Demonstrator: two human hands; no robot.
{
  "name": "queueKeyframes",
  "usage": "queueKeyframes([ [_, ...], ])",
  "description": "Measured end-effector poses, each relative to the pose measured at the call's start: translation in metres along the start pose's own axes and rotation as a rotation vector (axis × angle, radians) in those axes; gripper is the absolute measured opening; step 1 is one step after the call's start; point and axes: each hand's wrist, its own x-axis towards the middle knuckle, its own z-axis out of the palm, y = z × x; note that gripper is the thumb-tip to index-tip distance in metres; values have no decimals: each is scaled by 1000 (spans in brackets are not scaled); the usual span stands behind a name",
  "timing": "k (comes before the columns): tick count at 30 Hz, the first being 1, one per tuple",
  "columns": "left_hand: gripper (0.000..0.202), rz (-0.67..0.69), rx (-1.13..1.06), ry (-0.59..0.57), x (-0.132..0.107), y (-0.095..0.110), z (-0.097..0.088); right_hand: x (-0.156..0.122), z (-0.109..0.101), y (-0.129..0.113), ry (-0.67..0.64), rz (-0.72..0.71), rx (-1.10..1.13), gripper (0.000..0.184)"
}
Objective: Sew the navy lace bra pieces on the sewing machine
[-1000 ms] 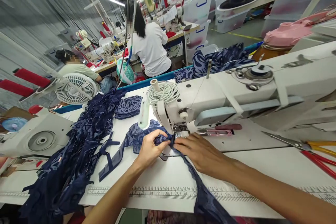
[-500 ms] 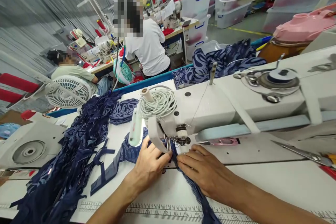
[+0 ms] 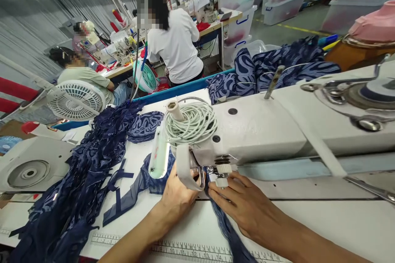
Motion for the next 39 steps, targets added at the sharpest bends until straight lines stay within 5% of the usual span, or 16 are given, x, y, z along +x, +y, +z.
queueKeyframes([
  [4, 19, -25, 31, -49, 4, 1, 1, 4, -3, 1, 19, 8, 8, 68],
  [10, 25, -87, 23, 105, -5, 19, -12, 16, -14, -8, 101, 3, 34, 51],
  [17, 28, -68, -46, 39, -4, 17, -17, 20, -18, -14, 131, -5, 70, 40],
  [35, 26, -62, 134, -17, 1, 14, -7, 15, -13, -9, 47, 8, -2, 56],
  [39, 30, -105, 37, 112, -10, 9, -22, 18, -18, -13, 92, 8, 54, 53],
])
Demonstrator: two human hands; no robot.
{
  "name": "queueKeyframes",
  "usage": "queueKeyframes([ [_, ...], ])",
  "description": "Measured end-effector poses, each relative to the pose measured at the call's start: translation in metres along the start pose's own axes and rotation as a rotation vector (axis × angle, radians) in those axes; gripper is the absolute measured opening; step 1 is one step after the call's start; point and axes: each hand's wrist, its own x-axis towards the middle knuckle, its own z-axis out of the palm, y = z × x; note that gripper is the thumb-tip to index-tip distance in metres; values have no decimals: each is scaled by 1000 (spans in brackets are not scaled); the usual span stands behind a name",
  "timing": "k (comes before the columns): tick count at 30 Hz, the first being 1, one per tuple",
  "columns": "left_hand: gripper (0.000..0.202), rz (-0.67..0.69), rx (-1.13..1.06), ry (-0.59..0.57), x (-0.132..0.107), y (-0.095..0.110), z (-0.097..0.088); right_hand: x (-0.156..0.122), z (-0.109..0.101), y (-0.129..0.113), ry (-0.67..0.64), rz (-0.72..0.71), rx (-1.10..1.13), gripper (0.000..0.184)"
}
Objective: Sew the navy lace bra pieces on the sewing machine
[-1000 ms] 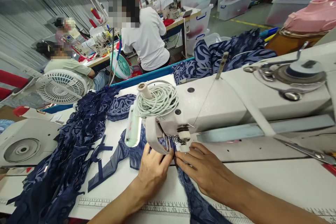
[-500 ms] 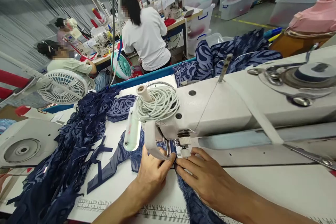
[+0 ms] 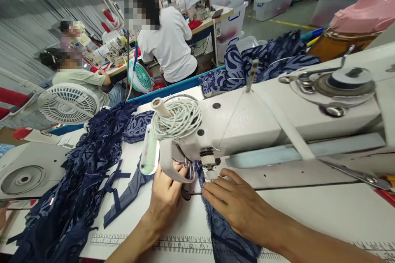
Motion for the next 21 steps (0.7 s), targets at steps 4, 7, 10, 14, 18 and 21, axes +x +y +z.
queueKeyframes([
  [4, 23, 54, -87, -33, -5, -3, -3, 3, -2, -4, 2, -5, 11, 45],
  [7, 18, 75, -143, -66, -6, -1, 2, 3, -2, -6, 17, 6, 24, 45],
  [10, 21, 55, -163, -55, -5, 2, 3, 2, -2, -9, 19, 39, 54, 47],
  [14, 25, 67, -151, -79, -3, 6, 2, -1, 1, -10, -27, 23, 44, 44],
  [18, 26, 54, -130, -80, -2, 9, 2, -9, 8, -11, -76, -10, 52, 42],
  [21, 25, 57, -134, -69, -3, 9, 3, -12, 11, -12, -88, -2, 59, 39],
])
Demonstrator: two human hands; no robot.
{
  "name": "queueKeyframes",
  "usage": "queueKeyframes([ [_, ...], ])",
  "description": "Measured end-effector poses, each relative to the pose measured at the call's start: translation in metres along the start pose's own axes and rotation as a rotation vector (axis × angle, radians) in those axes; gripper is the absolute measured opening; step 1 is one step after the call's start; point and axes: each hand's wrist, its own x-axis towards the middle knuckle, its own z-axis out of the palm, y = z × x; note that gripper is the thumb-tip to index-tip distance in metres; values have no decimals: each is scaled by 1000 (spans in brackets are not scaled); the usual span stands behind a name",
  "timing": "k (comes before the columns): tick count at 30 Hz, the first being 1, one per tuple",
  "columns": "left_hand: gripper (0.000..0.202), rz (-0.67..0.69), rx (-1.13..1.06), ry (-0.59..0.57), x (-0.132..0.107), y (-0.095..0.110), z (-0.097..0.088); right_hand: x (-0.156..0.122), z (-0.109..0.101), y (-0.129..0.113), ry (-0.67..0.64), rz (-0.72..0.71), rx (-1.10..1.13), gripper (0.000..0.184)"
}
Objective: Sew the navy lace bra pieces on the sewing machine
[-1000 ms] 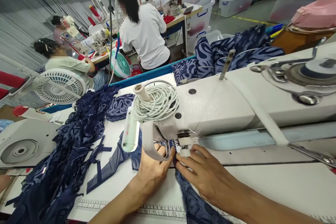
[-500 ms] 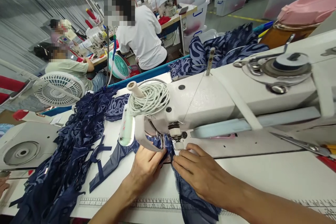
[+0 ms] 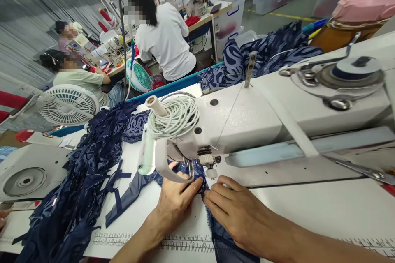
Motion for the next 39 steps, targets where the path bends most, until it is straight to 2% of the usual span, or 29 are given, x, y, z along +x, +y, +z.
queueKeyframes([
  [6, 27, 3, 33, -1, -3, 7, 5, 3, -4, -1, 19, 19, 2, 34],
  [11, 34, -11, 56, -43, -10, 14, 7, 8, -9, -1, 102, 19, 22, 33],
  [16, 35, -29, 72, -68, -7, 7, 10, 11, -9, 1, 133, 28, 32, 36],
  [21, 32, -8, 140, -32, 5, -9, 18, 5, -1, 10, 99, -2, -59, 53],
  [25, 27, -51, 144, -98, 11, -13, 20, 0, 4, 14, 47, 0, -128, 65],
  [30, 28, -108, 105, -28, 8, -2, 13, 4, 1, 11, 56, 39, -111, 57],
  [33, 29, -146, 3, 35, 6, 1, 5, 7, -2, 8, 73, 25, -79, 54],
  [35, 29, -140, -22, 35, 7, 2, 2, 9, -3, 6, 90, 25, -53, 52],
  [39, 30, -73, 87, -11, 5, 5, 5, 10, -5, 4, 87, 71, -35, 46],
])
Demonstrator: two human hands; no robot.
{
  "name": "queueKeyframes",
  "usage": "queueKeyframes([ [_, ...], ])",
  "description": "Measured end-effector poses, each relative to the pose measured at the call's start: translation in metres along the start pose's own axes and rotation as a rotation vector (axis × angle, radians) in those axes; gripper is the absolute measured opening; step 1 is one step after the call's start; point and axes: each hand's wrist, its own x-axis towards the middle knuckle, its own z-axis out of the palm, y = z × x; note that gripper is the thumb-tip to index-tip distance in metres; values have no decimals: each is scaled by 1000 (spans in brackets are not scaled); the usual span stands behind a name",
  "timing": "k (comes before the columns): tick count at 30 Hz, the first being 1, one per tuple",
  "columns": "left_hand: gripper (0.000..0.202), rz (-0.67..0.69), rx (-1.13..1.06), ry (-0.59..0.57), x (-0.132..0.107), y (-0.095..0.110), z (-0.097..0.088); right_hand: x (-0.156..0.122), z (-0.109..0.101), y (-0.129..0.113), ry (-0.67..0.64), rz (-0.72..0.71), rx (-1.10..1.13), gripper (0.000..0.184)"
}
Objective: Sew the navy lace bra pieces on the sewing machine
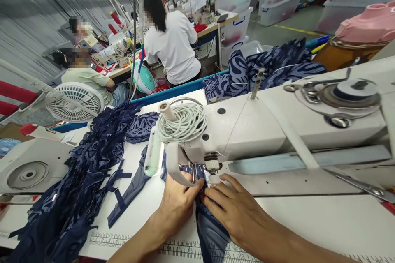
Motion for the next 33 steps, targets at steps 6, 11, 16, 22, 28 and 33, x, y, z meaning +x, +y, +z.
queueKeyframes([
  [6, 26, -22, -1, -119, 2, -13, 14, -7, 8, 8, -5, -34, -74, 58],
  [11, 20, -84, 68, -186, 13, -2, 19, -2, 7, 10, -82, 41, -71, 63],
  [16, 31, -151, 226, 21, -1, 22, 16, 0, -2, 7, -60, 82, 86, 49],
  [22, 30, -113, -26, -1, -8, -2, -6, 1, -2, 3, -37, 27, 118, 55],
  [28, 21, -53, 53, -25, -8, 13, -1, 0, -4, 6, -14, 5, 111, 50],
  [33, 19, -42, 105, 38, -15, 17, 9, -1, -6, 8, -6, 11, 129, 52],
])
